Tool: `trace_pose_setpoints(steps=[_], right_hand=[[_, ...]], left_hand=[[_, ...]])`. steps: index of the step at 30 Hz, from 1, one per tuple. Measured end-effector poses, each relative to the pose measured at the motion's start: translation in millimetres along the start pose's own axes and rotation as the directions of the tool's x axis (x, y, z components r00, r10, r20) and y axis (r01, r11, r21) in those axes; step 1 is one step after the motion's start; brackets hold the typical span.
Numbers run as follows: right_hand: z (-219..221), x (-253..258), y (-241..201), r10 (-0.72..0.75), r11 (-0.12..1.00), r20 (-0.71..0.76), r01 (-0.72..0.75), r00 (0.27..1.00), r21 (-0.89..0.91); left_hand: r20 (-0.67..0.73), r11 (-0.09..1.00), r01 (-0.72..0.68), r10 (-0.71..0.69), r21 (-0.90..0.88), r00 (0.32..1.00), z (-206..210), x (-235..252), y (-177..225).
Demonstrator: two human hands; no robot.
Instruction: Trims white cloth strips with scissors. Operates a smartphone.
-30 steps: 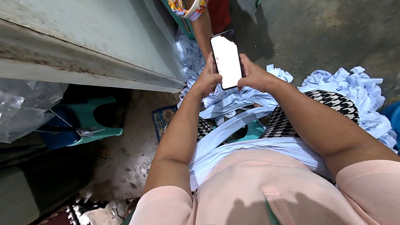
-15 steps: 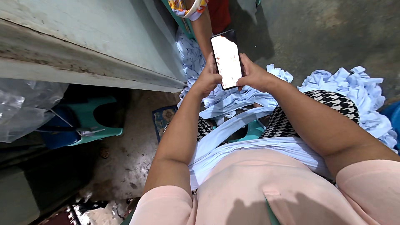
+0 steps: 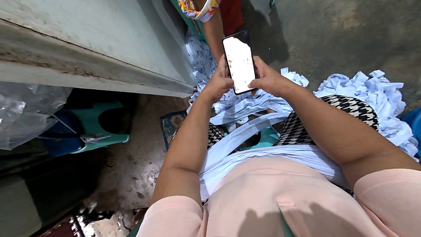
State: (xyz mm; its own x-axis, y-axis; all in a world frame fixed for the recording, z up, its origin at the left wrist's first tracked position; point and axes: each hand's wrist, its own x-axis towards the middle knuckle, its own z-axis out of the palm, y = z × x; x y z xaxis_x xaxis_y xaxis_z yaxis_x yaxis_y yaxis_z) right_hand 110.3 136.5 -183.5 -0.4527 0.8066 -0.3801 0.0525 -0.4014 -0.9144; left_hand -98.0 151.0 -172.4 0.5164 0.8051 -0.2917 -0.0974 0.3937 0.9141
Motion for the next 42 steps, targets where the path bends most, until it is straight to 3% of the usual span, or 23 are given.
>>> trace_pose_setpoints(steps=[42], right_hand=[[3.1,-0.9,-4.6,0.029,0.999,-0.045,-0.030,0.999,-0.014]], left_hand=[[0.003,1.000,-0.009,0.009,-0.005,1.000,1.7,-1.3,1.1]])
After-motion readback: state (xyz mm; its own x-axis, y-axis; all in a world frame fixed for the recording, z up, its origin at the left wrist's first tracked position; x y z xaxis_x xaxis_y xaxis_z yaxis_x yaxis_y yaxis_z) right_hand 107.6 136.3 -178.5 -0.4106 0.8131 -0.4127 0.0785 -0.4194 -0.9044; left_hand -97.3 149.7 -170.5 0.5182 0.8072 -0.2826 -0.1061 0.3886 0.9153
